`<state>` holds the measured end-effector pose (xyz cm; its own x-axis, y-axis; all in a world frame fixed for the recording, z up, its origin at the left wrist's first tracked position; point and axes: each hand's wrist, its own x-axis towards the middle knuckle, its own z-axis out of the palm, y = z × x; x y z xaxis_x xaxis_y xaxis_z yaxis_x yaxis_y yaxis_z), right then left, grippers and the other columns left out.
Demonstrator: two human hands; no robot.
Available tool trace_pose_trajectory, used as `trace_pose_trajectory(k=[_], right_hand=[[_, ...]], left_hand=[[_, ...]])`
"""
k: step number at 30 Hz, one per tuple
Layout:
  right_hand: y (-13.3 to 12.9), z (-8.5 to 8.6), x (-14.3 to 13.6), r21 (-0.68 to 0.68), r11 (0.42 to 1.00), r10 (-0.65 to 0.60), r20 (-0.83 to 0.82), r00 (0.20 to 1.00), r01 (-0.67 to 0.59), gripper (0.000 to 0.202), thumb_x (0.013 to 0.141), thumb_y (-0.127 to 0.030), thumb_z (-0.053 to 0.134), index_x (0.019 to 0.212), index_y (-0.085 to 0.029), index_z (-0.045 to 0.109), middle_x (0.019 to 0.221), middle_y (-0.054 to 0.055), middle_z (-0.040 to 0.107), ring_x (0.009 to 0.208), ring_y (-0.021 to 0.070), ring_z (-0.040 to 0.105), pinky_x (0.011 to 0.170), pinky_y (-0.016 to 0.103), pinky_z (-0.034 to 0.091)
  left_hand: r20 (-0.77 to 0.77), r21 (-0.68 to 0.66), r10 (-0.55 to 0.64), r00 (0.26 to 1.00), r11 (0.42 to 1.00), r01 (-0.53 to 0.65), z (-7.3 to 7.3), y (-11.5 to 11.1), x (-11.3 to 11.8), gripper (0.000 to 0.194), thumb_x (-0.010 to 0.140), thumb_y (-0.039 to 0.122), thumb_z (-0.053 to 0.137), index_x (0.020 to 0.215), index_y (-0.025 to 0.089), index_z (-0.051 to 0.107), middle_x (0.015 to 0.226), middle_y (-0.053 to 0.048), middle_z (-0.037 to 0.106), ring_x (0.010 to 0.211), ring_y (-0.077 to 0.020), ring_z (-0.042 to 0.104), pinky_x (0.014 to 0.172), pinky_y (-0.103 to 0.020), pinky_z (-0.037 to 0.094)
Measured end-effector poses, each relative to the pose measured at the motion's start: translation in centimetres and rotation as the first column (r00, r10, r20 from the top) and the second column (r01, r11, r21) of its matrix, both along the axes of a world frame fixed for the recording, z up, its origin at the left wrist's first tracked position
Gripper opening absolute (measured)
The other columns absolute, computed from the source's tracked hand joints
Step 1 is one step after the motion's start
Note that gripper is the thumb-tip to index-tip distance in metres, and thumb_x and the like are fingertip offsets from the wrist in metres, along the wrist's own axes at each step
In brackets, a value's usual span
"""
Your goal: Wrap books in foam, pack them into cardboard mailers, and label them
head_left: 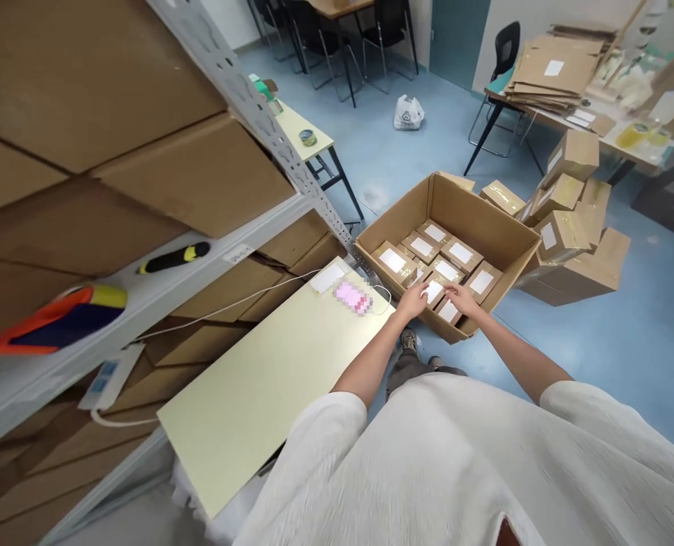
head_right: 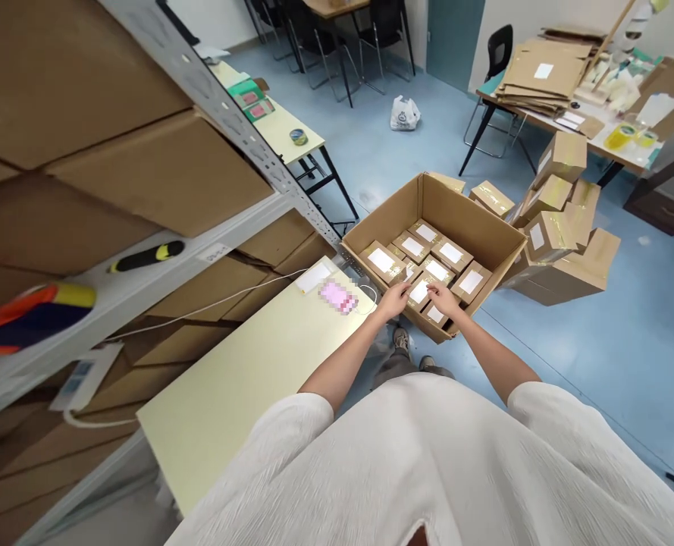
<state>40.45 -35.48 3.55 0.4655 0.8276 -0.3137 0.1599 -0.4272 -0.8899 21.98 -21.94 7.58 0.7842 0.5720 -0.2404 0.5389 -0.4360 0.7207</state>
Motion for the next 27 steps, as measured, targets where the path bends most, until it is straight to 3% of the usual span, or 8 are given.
trace_pose_trajectory(k=[7,14,20,27], right_hand=[[0.3,2.4,-3.4,0.051,0.993,0.110,0.024,0.994,-0.111,0.034,0.088,-0.036,0.061,0.113,-0.020,0.077,0.116,0.011,0.079,0.100,0.0258,0.075,0.102,0.047,0.061],[2.6,3.9,-9.7,0.086,0.950,0.301,0.007,0.954,-0.300,0.036,0.087,-0.037,0.062,0.116,-0.021,0.076,0.114,0.010,0.081,0.098,0.0254,0.076,0.100,0.046,0.062],[5.2,4.8,-18.2,0.096,0.880,0.466,0.021,0.885,-0.466,0.035,0.086,-0.035,0.061,0.113,-0.020,0.077,0.113,0.010,0.080,0.096,0.0246,0.077,0.097,0.045,0.063],[6.3,5.3,-32.0,0.100,0.757,0.643,0.054,0.764,-0.645,0.034,0.087,-0.034,0.060,0.113,-0.021,0.077,0.117,0.010,0.081,0.093,0.0229,0.077,0.092,0.043,0.064]], left_hand=[[0.022,0.031,0.141,0.990,0.989,-0.142,2.7,-3.4,-5.2,0.045,0.103,0.014,0.055,0.144,0.017,0.072,0.145,-0.014,0.075,0.139,-0.0287,0.069,0.123,-0.044,0.052],[0.020,0.041,0.339,0.941,0.940,-0.339,4.3,-5.4,-12.8,0.042,0.103,0.013,0.055,0.141,0.018,0.073,0.149,-0.013,0.074,0.141,-0.0257,0.067,0.125,-0.040,0.050],[0.038,0.039,0.515,0.857,0.856,-0.516,4.9,-7.1,-22.5,0.042,0.103,0.013,0.055,0.142,0.018,0.073,0.148,-0.013,0.074,0.139,-0.0256,0.069,0.124,-0.040,0.051],[0.066,0.048,0.694,0.717,0.715,-0.697,5.3,-11.2,-36.3,0.043,0.104,0.014,0.054,0.142,0.018,0.072,0.148,-0.013,0.074,0.137,-0.0251,0.070,0.123,-0.040,0.052]])
